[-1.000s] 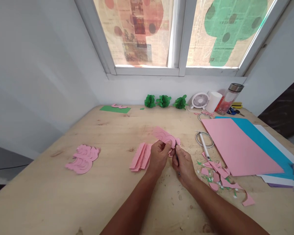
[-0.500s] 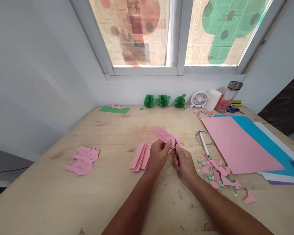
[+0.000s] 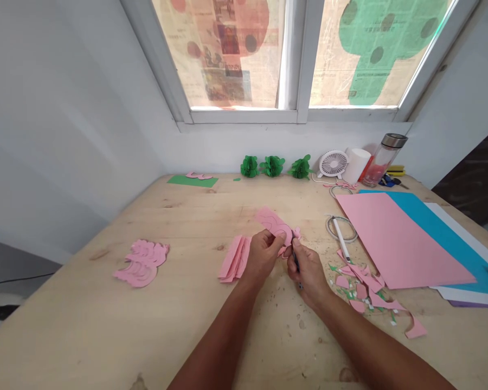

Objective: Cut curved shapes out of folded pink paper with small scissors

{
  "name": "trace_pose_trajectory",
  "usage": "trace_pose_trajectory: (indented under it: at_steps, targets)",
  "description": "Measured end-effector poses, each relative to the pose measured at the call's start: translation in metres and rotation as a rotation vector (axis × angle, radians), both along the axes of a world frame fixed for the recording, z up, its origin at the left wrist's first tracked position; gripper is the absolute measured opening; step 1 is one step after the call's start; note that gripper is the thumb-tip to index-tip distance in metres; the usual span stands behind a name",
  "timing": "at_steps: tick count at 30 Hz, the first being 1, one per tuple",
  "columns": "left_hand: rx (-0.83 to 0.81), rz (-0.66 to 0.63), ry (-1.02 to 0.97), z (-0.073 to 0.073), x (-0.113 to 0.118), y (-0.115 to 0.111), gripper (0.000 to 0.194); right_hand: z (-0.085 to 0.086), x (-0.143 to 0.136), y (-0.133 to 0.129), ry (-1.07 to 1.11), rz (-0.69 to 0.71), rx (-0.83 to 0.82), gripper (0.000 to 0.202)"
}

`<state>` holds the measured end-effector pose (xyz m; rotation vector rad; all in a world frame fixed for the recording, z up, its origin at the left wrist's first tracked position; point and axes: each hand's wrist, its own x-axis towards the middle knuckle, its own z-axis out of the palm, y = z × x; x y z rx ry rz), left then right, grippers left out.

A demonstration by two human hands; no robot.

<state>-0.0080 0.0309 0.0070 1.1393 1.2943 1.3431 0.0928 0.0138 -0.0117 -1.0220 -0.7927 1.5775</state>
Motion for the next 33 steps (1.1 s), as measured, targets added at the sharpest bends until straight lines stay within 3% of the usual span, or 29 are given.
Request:
trace_pose_trajectory:
  at_steps: [17, 24, 33]
  targets:
    - [0.069, 0.055, -0.073, 0.009, 0.004, -0.002, 0.024, -0.002, -0.001, -0.002, -0.003, 0.034, -0.002, 0.039]
    - [0.114, -0.045, -0.01, 0.004, 0.002, -0.003, 0.023, -0.002, -0.001, -0.002, -0.011, 0.023, -0.002, 0.04]
    - [0.089, -0.071, -0.007, 0.004, 0.0, -0.004, 0.023, -0.001, 0.001, -0.001, -0.048, 0.034, -0.003, 0.04]
